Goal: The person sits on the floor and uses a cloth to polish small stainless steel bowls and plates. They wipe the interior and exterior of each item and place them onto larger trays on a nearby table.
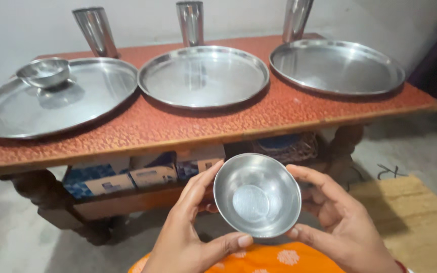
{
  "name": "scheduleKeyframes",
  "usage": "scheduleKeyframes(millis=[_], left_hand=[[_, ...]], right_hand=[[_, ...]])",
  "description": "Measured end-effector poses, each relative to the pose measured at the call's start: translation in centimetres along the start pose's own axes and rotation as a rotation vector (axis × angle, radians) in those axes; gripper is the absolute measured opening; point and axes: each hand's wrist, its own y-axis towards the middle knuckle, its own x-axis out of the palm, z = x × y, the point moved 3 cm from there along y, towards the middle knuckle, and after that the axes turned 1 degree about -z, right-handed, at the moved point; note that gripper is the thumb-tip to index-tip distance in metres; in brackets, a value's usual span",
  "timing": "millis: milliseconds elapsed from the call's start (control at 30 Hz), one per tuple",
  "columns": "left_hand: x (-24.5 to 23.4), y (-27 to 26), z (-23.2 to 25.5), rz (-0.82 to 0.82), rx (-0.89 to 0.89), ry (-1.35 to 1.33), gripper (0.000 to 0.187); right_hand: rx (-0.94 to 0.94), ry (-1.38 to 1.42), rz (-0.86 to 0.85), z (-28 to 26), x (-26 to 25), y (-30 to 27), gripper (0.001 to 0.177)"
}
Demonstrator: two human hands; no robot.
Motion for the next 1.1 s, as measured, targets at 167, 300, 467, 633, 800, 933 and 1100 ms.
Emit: scheduleKeyframes(millis=[167,300,467,633,800,933,1100], left_hand=[[-2.3,3.2,1.7,0.045,-0.021,0.035,0.099],[-4.9,6.6,3.1,0.063,0.078,0.12,0.098],[-8.3,11.8,3.2,0.145,-0.061,0.155,0.1],[-11.4,17.3,3.1,0.139,0.012,0.052,0.085],[-14.8,23.0,1.3,0.191,-0.061,-0.002,0.063],[-17.0,27.4,-1.4,0.261,-0.128,-0.056,0.054],[-19.0,31.8,-5.1,0.335,-0.17,-0.066,0.054]], right_hand=[[-0.04,0.005,-0.033,-2.3,-0.2,5.0,0.081],[-0.087,-0.02,-0.075,-5.0,-0.2,9.9,0.075],[0.003,-0.143,-0.022,-6.9,-0.4,17.0,0.073],[-0.009,-0.299,0.008,-7.1,-1.1,23.8,0.074],[-0.004,-0.348,-0.015,-5.4,-2.4,30.5,0.069],[0.037,-0.197,-0.023,-3.4,-3.2,35.2,0.07],[0.099,-0.324,0.027,-1.4,-3.8,40.0,0.071]])
